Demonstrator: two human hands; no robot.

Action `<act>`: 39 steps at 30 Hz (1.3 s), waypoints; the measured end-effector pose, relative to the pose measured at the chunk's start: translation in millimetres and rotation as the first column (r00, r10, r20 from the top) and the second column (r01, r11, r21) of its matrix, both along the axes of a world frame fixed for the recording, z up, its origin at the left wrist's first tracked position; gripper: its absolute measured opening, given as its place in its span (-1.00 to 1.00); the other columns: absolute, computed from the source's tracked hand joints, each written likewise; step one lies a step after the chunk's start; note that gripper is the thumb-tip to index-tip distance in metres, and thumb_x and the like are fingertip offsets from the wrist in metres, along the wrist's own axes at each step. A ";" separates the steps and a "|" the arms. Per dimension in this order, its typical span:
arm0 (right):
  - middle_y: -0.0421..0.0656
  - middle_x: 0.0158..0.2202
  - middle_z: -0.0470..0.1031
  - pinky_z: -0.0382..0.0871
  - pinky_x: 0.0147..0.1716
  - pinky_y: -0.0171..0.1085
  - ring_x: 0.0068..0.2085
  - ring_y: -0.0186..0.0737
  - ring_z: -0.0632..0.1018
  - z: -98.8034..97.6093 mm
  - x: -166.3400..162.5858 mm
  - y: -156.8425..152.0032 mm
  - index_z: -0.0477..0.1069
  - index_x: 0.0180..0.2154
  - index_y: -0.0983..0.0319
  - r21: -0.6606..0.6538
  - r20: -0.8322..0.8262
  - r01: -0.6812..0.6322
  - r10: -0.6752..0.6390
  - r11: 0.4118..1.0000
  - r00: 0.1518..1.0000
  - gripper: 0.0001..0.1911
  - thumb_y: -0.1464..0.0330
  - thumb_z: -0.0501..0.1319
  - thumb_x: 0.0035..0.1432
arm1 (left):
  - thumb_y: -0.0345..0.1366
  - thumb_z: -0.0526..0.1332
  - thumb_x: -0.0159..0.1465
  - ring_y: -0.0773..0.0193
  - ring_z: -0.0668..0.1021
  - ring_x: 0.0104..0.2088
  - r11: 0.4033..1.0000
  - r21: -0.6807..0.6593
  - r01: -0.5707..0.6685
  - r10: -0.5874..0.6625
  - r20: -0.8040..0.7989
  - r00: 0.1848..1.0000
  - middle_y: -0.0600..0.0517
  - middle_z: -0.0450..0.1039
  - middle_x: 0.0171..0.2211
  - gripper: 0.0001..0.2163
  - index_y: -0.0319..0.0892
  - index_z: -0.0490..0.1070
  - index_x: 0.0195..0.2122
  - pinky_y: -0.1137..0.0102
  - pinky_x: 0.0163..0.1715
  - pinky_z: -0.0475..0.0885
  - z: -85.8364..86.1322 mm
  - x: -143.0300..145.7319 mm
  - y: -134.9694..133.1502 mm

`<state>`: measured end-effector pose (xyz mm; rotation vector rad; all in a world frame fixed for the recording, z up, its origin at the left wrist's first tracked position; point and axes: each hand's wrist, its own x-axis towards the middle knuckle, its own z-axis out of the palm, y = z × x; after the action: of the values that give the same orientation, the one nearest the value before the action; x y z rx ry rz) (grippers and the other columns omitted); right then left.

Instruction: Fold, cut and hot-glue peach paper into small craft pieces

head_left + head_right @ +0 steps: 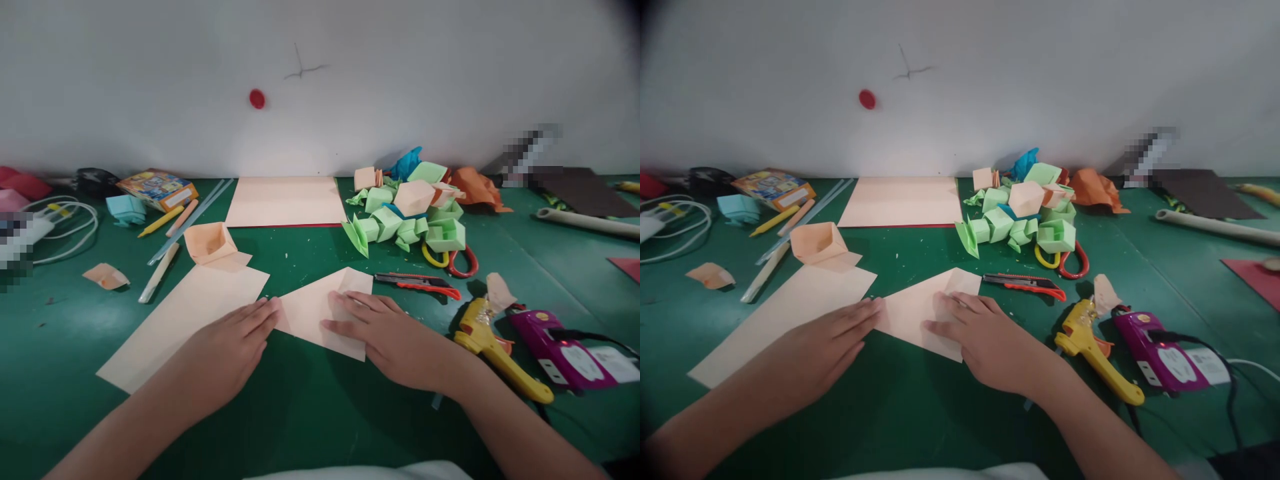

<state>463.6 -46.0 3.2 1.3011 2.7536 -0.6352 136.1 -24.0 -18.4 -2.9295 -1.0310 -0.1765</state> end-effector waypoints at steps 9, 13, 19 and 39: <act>-0.18 0.48 0.03 0.17 0.26 0.15 0.43 0.03 0.11 5.3 -5.4 2.7 0.16 0.36 -0.09 0.037 0.010 0.003 -0.003 0.999 1.000 -0.24 0.55 0.05 0.20 | -0.09 0.06 0.44 -0.12 0.24 0.40 0.986 0.098 -0.135 0.137 -0.014 0.990 -0.10 0.24 0.38 -0.46 -0.11 0.17 0.41 -0.08 0.37 0.05 -6.0 1.3 -26.2; -0.11 0.38 0.23 0.23 0.18 0.13 0.28 0.08 0.31 15.0 -18.2 4.2 0.29 0.27 -0.03 0.119 0.054 0.021 -0.028 0.993 0.998 -0.36 0.53 0.08 0.21 | -0.08 0.12 0.38 -0.21 0.18 0.41 0.974 0.112 -0.197 0.200 -0.014 0.980 -0.14 0.37 0.30 -0.51 -0.07 0.34 0.31 -0.24 0.36 -0.12 2.5 9.4 -26.8; 0.04 0.04 0.51 0.26 0.06 0.10 0.08 0.14 0.42 34.5 -58.7 15.1 0.48 0.03 0.21 0.266 0.127 -0.068 0.034 0.961 0.991 -0.66 0.50 0.13 0.25 | -0.08 0.18 0.32 -0.27 0.22 0.39 0.964 0.097 -0.246 0.248 -0.013 0.969 -0.13 0.41 0.26 -0.53 0.01 0.40 0.25 -0.33 0.31 -0.16 2.4 10.7 -27.1; 0.22 0.20 0.41 0.20 0.07 0.15 0.11 0.25 0.40 -7.9 -55.7 27.1 0.18 0.36 0.42 0.352 0.137 0.269 -0.333 0.897 0.933 -0.17 -0.08 -0.21 0.44 | -0.03 0.16 0.33 -0.30 0.30 0.34 0.968 0.037 -0.249 0.248 0.027 0.968 -0.12 0.42 0.26 -0.53 0.03 0.40 0.24 -0.32 0.23 -0.05 2.5 7.0 -25.9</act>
<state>407.9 -18.9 -4.7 1.7758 2.5920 -0.0402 143.1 -49.9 -15.9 -2.7357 -1.3676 -0.2197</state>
